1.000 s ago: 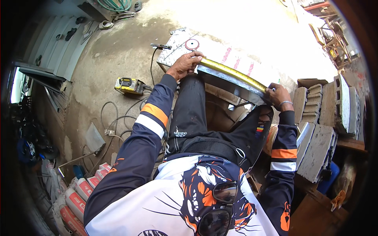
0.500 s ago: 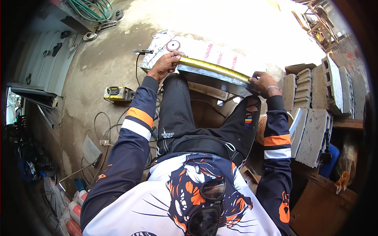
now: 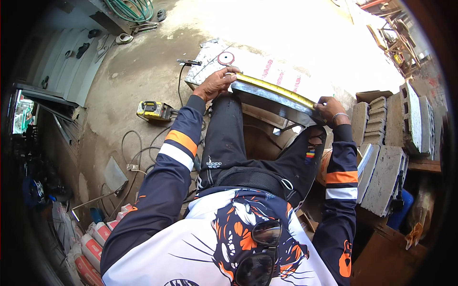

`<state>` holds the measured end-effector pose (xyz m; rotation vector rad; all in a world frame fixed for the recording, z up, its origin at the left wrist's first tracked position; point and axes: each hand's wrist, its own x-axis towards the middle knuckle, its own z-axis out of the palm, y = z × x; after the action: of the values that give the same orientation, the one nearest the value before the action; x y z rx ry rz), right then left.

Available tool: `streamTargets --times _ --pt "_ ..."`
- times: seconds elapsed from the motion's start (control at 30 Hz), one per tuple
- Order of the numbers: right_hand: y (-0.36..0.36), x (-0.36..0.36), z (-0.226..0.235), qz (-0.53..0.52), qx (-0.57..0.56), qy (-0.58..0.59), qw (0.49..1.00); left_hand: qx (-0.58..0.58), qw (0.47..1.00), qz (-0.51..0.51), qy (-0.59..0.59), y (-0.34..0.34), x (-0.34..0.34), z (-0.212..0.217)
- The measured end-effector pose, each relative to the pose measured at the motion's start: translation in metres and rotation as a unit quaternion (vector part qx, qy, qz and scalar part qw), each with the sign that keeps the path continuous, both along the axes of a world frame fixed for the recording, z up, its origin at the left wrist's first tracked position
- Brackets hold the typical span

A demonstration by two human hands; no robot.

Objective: The person measures a rectangular metal sheet using a tape measure and a metal ruler. They repeatedly measure the length and width of the sheet, marking it with a pen at various points. The person also handles a second metal sheet, measuring it in a similar manner.

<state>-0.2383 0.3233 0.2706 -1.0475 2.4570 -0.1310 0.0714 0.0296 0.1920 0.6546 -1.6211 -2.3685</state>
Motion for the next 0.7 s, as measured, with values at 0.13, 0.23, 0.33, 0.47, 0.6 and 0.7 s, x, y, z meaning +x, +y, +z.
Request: streamTargets --times 0.13,0.23,0.33,0.47,0.6,0.7 --pt "0.005 0.002 -0.002 0.014 -0.033 0.026 0.999 -0.110 0.993 0.023 -0.043 0.010 0.002 0.004" --pt "0.006 0.002 -0.001 0.019 -0.030 0.031 0.999 -0.103 0.994 0.025 -0.040 0.010 0.003 -0.002" --pt "0.008 0.004 -0.001 0.019 -0.030 0.034 0.999 -0.089 0.995 0.023 -0.033 0.008 0.003 -0.007" --pt "0.011 0.003 -0.001 0.008 -0.024 0.026 0.999 -0.089 0.995 0.027 -0.038 0.011 0.001 -0.004" --pt "0.009 0.004 -0.001 0.002 -0.020 0.022 1.000 -0.089 0.996 0.024 -0.023 0.009 0.004 -0.008" --pt "0.009 0.005 0.000 -0.001 -0.019 0.022 1.000 -0.085 0.996 0.028 -0.017 0.011 0.004 -0.008"
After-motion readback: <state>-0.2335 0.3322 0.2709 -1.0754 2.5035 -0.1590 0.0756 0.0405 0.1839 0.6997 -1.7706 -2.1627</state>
